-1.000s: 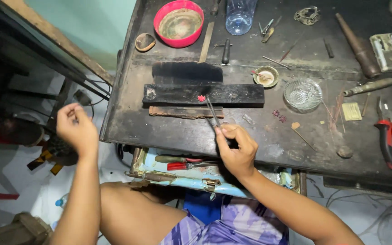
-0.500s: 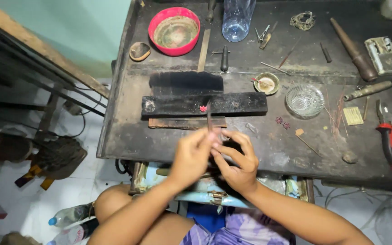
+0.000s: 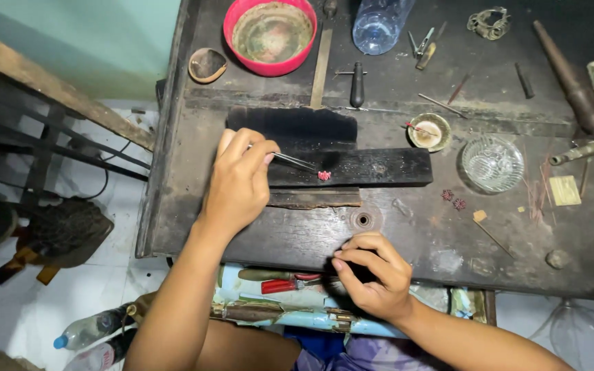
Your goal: Soldering small metal jewelry components using a torch and tweezers on a workbench.
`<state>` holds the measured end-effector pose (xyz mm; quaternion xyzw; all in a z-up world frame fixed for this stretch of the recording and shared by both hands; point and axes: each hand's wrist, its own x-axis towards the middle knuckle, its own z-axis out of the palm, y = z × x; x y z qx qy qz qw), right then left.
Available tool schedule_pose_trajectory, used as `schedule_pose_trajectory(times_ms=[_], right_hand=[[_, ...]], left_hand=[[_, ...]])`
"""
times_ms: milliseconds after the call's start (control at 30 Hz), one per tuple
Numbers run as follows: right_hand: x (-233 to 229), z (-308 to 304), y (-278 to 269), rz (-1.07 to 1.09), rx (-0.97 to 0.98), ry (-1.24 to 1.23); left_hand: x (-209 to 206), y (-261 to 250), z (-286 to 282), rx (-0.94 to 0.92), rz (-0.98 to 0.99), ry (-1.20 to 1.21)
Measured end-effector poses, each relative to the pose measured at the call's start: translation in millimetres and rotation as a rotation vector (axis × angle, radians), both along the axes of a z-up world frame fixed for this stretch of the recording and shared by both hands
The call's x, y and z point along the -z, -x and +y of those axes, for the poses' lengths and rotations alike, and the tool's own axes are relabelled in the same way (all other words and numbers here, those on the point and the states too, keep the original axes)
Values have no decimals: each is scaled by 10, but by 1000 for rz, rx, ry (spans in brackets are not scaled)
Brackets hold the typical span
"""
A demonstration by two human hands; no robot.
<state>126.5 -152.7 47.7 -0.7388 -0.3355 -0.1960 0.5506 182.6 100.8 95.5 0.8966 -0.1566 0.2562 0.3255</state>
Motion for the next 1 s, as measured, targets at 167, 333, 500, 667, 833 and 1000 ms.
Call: schedule_pose_trajectory(times_ms=[167,333,500,667,833,1000], right_hand=[[1,-9,-3,15,0,19],[-8,-7,-1,16,-2,18],[20,-17,3,10,9,14],[-5,-24,0,1,6,13],[-9,-25,3,-12,12,10],[19,-32,4,-14,19,-10]], left_hand=[[28,-29,-14,15,26,-6],[27,-32,-25,6,54,-3],[33,-47,-42,0,83,-13],[10,-31,-37,13,114,-41],[-27,0,-76,9,106,-70],[-59,46,-138,-11,21,-71]])
